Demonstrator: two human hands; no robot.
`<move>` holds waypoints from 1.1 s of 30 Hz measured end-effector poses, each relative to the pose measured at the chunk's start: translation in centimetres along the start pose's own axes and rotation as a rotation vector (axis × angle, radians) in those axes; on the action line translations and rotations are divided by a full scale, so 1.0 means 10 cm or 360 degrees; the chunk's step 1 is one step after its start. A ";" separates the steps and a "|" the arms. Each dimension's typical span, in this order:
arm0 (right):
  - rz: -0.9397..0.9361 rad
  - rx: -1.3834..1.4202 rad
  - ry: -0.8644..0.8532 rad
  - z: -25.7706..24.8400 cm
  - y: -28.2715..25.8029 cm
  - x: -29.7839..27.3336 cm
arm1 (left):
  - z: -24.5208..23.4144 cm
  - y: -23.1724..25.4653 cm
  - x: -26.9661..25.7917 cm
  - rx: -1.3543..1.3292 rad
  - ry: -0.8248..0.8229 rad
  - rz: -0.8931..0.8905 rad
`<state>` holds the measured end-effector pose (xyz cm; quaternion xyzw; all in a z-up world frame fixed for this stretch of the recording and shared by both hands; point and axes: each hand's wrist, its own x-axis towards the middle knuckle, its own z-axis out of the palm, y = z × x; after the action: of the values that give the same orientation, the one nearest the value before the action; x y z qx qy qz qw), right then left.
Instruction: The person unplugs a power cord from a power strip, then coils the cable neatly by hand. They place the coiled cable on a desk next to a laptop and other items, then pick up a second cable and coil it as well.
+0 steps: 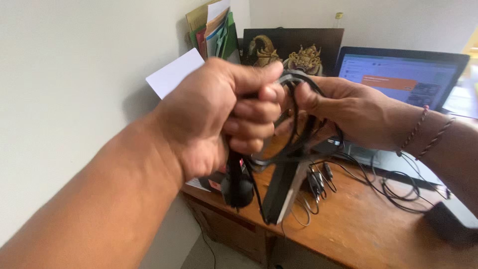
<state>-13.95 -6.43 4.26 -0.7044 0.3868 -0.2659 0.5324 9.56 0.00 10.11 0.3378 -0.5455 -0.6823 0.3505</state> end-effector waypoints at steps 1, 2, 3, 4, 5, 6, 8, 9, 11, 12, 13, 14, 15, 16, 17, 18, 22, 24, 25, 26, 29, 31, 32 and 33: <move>0.0003 0.0058 0.0004 -0.02 0.07 -0.07 | 0.01 0.03 -0.03 -0.0072 -0.0068 0.0014; 0.0006 0.0116 0.0008 -0.05 0.15 -0.13 | 0.02 0.06 -0.06 -0.0143 -0.0136 0.0027; -0.0002 0.0174 0.0011 -0.11 0.23 -0.18 | 0.02 0.10 -0.09 -0.0207 -0.0201 0.0044; 0.0038 0.0181 0.0024 -0.16 0.32 -0.25 | 0.04 0.11 -0.13 -0.0197 -0.0173 0.0052; 0.0067 0.0185 0.0035 -0.21 0.40 -0.31 | 0.06 0.13 -0.17 -0.0180 -0.0141 0.0069; 0.0096 0.0190 0.0045 -0.27 0.47 -0.37 | 0.07 0.15 -0.21 -0.0164 -0.0109 0.0086; -0.0293 0.0621 -0.0267 -0.39 0.61 -0.48 | 0.09 0.21 -0.28 -0.0132 -0.0004 0.0055; -0.0490 0.0834 -0.0436 -0.43 0.67 -0.50 | 0.09 0.24 -0.31 -0.0117 0.0060 0.0040; -0.0201 0.0514 0.0140 -0.50 0.74 -0.56 | 0.11 0.30 -0.38 -0.0037 0.0032 0.0183; -0.0056 0.0351 0.0422 -0.54 0.75 -0.57 | 0.12 0.34 -0.42 0.0003 0.0021 0.0257; 0.0003 0.0397 0.0522 -0.56 0.78 -0.59 | 0.14 0.38 -0.44 -0.0011 0.0007 0.0276; 0.0063 0.0444 0.0621 -0.58 0.81 -0.61 | 0.15 0.44 -0.47 -0.0025 -0.0007 0.0295; 0.0127 0.0490 0.0713 -0.58 0.86 -0.63 | 0.16 0.48 -0.50 -0.0043 -0.0015 0.0314; 0.0089 0.0546 0.0754 -0.59 0.91 -0.65 | 0.18 0.53 -0.52 -0.0050 0.0005 0.0328; 0.0053 0.0604 0.0788 -0.59 0.95 -0.67 | 0.20 0.57 -0.56 -0.0060 0.0032 0.0342; 0.0019 0.0662 0.0821 -0.59 0.99 -0.69 | 0.23 0.60 -0.59 -0.0069 0.0060 0.0355; 0.0171 -0.0199 0.0892 -0.57 1.00 -0.75 | 0.46 0.60 -0.57 0.0022 0.0367 0.0462; 0.0061 -0.0780 0.0746 -0.48 0.90 -0.76 | 0.58 0.55 -0.53 0.0070 0.0513 0.0542; 0.0074 -0.0869 0.0636 -0.41 0.80 -0.80 | 0.63 0.53 -0.48 0.0028 0.0491 0.0535; 0.0087 -0.0956 0.0525 -0.34 0.69 -0.88 | 0.69 0.50 -0.42 -0.0014 0.0468 0.0529; 0.0471 -0.1357 0.0130 -0.07 0.33 -1.15 | 0.87 0.30 -0.25 -0.0070 0.0576 0.0538; 0.0514 -0.1341 -0.0025 0.05 0.11 -1.33 | 0.98 0.12 -0.14 -0.0125 0.0632 0.0471; 0.0364 -0.1177 -0.0025 0.13 0.03 -1.43 | 1.03 0.03 -0.09 -0.0170 0.0624 0.0404; 0.0209 -0.1016 -0.0017 0.16 -0.05 -1.50 | 1.08 -0.06 -0.06 -0.0212 0.0616 0.0346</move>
<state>-20.92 6.92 4.78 -0.8107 0.4925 -0.0926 0.3028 0.64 6.07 11.49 0.3776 -0.4551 -0.5976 0.5415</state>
